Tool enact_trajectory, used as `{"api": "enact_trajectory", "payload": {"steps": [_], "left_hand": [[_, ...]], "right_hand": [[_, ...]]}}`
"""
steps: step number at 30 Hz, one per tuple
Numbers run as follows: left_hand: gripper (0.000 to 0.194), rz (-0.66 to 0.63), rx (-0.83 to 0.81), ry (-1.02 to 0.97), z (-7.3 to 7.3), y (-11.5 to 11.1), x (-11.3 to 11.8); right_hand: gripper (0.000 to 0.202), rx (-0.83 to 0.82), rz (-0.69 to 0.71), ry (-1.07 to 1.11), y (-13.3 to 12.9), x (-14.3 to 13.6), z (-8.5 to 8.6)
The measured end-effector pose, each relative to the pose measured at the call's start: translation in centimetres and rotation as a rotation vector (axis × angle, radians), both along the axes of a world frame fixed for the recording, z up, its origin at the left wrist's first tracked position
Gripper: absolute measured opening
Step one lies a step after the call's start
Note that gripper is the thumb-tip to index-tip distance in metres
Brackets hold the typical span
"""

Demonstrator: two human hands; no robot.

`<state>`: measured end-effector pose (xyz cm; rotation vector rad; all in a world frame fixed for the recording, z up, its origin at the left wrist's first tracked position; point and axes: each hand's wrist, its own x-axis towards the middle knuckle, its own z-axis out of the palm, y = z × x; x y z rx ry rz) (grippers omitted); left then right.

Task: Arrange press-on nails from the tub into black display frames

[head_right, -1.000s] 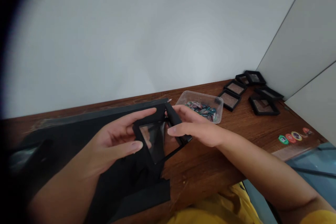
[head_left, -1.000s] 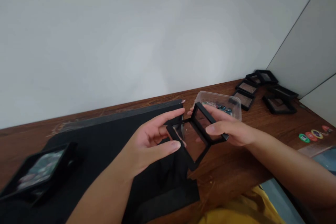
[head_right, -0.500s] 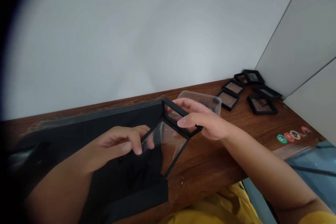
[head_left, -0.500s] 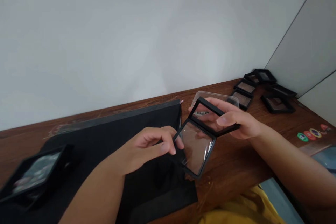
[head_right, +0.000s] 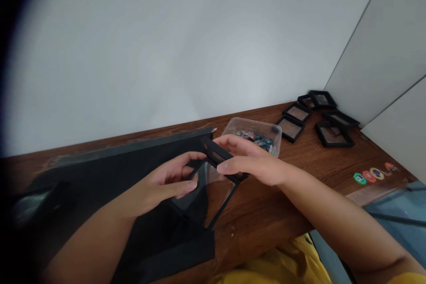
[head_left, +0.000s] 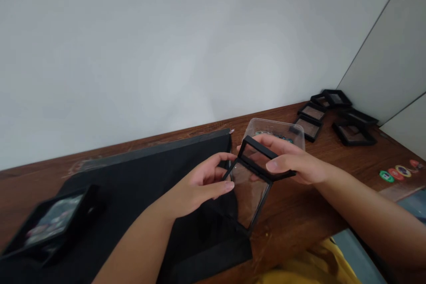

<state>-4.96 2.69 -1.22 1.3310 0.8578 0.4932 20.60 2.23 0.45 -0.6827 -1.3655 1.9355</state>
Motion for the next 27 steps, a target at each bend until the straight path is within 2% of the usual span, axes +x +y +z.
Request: {"api": "enact_trajectory", "payload": {"steps": [4,6,9,12,18,23,27], "left_hand": [[0.032,-0.101,-0.036,0.050,0.0,-0.5,0.5],[0.035,-0.130,-0.067,0.076,0.1,-0.6,0.7],[0.042,-0.107,-0.065,0.025,0.3,-0.3,0.6],[0.045,-0.014,-0.077,-0.087,0.4,0.2,0.2],[0.038,0.338,0.043,-0.262,0.1,1.9,-0.7],[0.032,0.501,0.069,-0.289,-0.3,3.0,-1.1],[0.034,0.624,0.065,-0.281,-0.6,3.7,-1.3]], "right_hand": [[0.062,0.092,0.015,-0.025,-0.3,0.1,-0.3],[0.066,0.159,0.041,-0.033,-0.6,0.0,-0.2],[0.069,0.268,0.047,-0.014,-1.2,-0.2,0.0],[0.074,0.307,-0.002,-0.043,-1.9,-0.3,0.2],[0.073,0.526,-0.142,-0.132,-2.3,0.0,-0.8],[0.075,0.634,-0.181,-0.242,-2.6,0.1,-1.3],[0.063,0.672,-0.157,-0.265,-2.7,0.0,-1.5]]}}
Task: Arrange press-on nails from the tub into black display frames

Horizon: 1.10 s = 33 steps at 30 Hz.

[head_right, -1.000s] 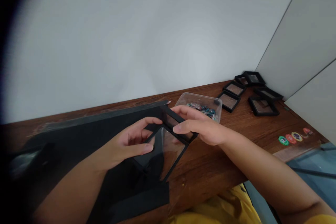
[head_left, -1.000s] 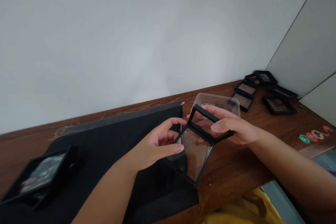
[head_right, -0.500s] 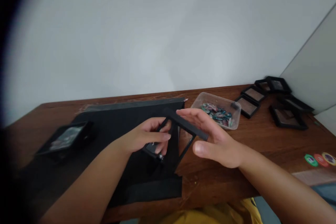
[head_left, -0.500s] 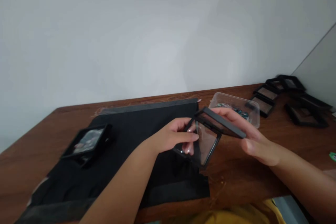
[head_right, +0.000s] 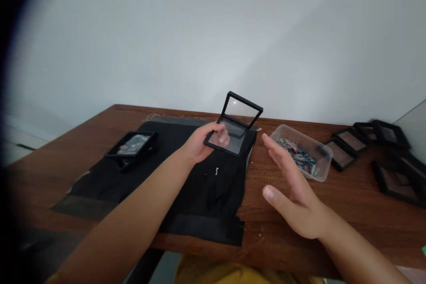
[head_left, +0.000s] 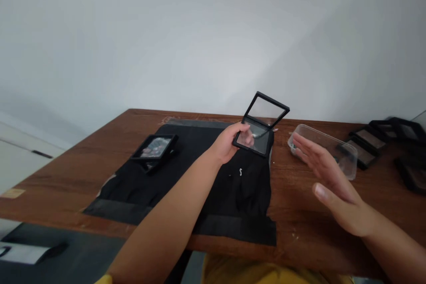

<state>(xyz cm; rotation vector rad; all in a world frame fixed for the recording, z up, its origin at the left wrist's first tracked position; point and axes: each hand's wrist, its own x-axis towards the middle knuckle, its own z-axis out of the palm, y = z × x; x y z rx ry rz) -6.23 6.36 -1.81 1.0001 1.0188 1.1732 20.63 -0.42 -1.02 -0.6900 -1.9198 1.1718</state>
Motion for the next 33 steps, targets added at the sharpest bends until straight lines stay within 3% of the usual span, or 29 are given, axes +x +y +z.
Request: {"api": "enact_trajectory", "payload": {"steps": [4,9,12,16,18,22,28,33], "left_hand": [[0.031,0.118,-0.065,0.064,-0.9,0.9,-0.3],[0.021,0.290,-0.153,0.242,-2.1,1.9,-1.4],[0.020,0.281,-0.181,0.297,-2.0,2.0,-1.9],[0.024,0.220,-0.197,0.371,-1.6,1.9,-2.3],[0.025,0.177,-0.216,0.427,-1.5,1.8,-2.7],[0.030,0.112,-0.267,0.610,-2.0,2.0,-3.9],[0.036,0.206,-0.274,1.045,-3.0,2.8,-6.6],[0.042,0.185,-0.262,1.271,-3.3,2.8,-7.4]], "right_hand": [[0.048,-0.063,0.005,0.040,0.1,-0.2,-0.2],[0.046,0.000,-0.059,-0.008,0.1,-0.3,-0.5],[0.047,0.125,-0.247,-0.042,0.7,0.4,-0.2],[0.048,0.304,-0.648,-0.103,3.1,2.4,0.7],[0.048,0.294,-0.751,-0.183,4.4,3.4,1.0],[0.053,0.205,-0.712,-0.269,6.0,4.2,0.8],[0.061,0.150,-0.477,-0.571,6.0,3.6,-0.3],[0.072,0.097,-0.427,-0.818,6.4,4.3,-1.1]]}}
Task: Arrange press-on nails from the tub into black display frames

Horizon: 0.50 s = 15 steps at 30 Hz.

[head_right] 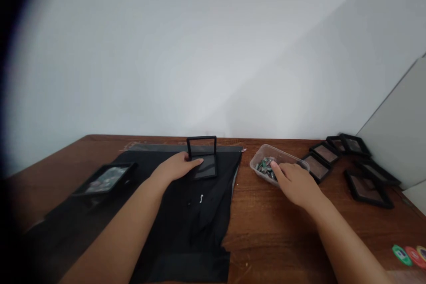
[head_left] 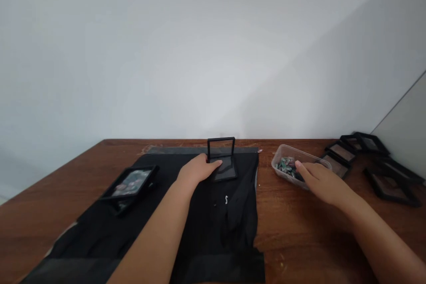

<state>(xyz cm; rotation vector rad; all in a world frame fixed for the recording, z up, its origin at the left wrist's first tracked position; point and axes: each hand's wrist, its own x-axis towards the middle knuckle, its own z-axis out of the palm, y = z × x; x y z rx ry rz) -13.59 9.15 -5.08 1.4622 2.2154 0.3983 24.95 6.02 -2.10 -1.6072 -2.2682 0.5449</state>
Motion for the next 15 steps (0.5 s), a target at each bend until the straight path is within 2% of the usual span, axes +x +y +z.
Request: {"api": "enact_trajectory", "payload": {"steps": [4,10,15], "left_hand": [[0.045,-0.086,-0.004,0.052,0.1,-0.5,0.4],[0.041,-0.261,0.048,0.018,0.1,-1.2,1.4],[0.050,-0.321,0.099,-0.013,-0.2,-1.3,1.8]], "right_hand": [[0.074,0.009,0.032,-0.083,0.2,0.3,-0.3],[0.071,0.043,0.083,-0.199,0.0,0.0,-0.4],[0.070,0.025,0.109,-0.181,-0.1,-0.3,-0.1]]}}
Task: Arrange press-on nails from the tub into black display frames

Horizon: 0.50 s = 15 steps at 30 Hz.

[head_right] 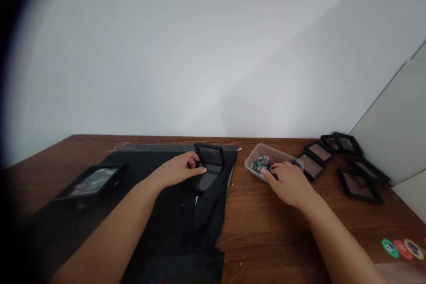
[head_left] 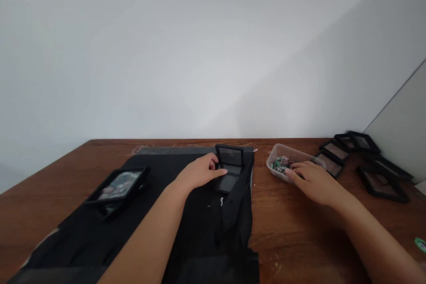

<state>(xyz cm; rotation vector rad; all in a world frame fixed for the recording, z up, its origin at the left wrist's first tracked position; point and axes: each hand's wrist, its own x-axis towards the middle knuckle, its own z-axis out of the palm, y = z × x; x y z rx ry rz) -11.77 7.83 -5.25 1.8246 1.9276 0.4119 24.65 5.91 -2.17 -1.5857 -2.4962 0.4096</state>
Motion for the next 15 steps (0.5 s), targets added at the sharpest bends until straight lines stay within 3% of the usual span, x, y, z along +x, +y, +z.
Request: {"api": "enact_trajectory", "payload": {"steps": [5,15], "left_hand": [[0.064,0.007,0.071,-0.037,-0.3,0.1,0.5],[0.043,-0.063,0.217,-0.003,-0.8,0.1,1.1]], "right_hand": [[0.070,-0.001,0.037,0.037,0.1,0.1,-0.1],[0.055,0.034,-0.010,0.082,0.3,0.1,-0.7]]}}
